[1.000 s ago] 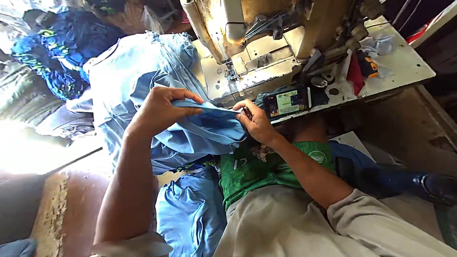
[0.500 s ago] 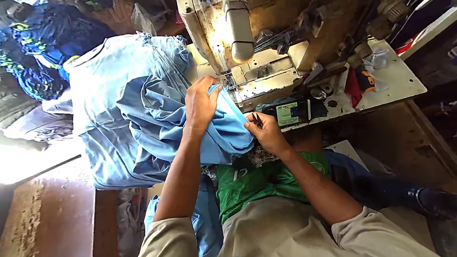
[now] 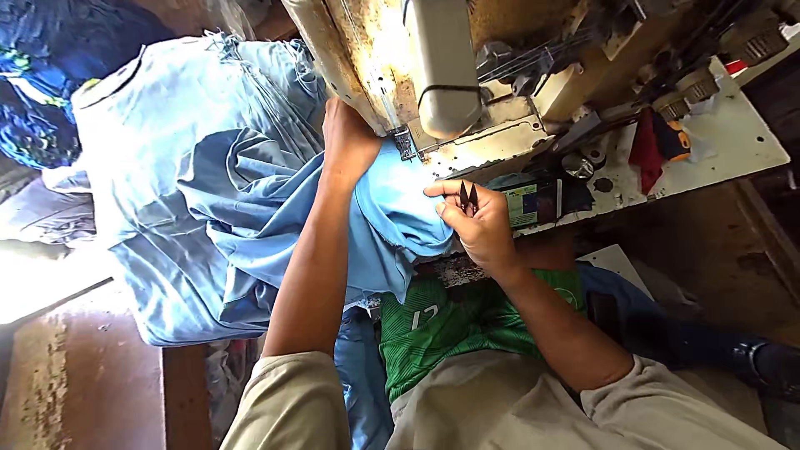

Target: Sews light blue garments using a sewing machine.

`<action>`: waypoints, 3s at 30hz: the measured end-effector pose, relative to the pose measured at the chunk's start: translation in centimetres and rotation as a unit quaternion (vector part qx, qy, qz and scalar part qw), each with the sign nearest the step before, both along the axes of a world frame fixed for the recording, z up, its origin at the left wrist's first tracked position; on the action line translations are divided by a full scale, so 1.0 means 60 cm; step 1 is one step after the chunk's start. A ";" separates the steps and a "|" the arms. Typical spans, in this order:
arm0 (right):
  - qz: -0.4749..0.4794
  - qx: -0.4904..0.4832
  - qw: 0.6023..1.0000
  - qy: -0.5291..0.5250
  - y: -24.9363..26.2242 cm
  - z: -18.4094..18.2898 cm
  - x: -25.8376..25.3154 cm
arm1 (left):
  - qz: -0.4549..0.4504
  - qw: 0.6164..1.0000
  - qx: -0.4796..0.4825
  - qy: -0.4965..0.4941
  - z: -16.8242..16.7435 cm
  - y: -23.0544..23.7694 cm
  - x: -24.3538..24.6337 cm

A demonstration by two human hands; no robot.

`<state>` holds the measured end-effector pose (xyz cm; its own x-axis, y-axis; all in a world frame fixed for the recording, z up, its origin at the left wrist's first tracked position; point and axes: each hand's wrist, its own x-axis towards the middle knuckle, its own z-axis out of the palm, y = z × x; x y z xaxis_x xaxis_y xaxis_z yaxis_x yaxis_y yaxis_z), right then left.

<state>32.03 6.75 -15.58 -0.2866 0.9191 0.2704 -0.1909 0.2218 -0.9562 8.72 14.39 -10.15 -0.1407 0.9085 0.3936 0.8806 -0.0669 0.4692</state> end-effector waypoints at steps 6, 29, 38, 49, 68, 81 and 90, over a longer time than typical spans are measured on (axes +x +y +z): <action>0.004 -0.024 1.000 0.014 -0.020 0.005 0.005 | -0.047 0.998 0.000 -0.030 0.007 -0.005 0.001; 0.073 0.153 0.984 -0.046 0.025 -0.015 0.008 | 0.043 0.975 0.219 0.001 -0.076 -0.220 0.127; 0.094 0.166 0.969 -0.156 0.007 0.010 0.008 | -0.055 0.991 0.038 0.118 -0.053 -0.374 0.072; 0.125 0.340 0.901 -0.239 -0.037 0.032 0.057 | -0.247 0.960 0.116 0.060 -0.008 -0.368 0.117; 0.026 0.138 0.986 -0.093 -0.075 -0.021 0.063 | -0.163 0.955 0.126 0.212 -0.040 -0.259 0.078; -0.001 0.177 0.981 -0.080 0.014 -0.032 0.014 | -0.128 0.954 0.106 0.251 -0.007 -0.213 0.050; 0.045 0.199 0.978 -0.047 0.027 -0.010 -0.003 | -0.140 0.953 -0.046 0.265 0.051 -0.237 0.018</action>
<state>31.85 8.35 -16.18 -0.4019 0.7163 0.5704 -0.1427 0.5664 -0.8117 9.78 0.17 -7.11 0.3078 0.9153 0.2599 0.9494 -0.3135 -0.0206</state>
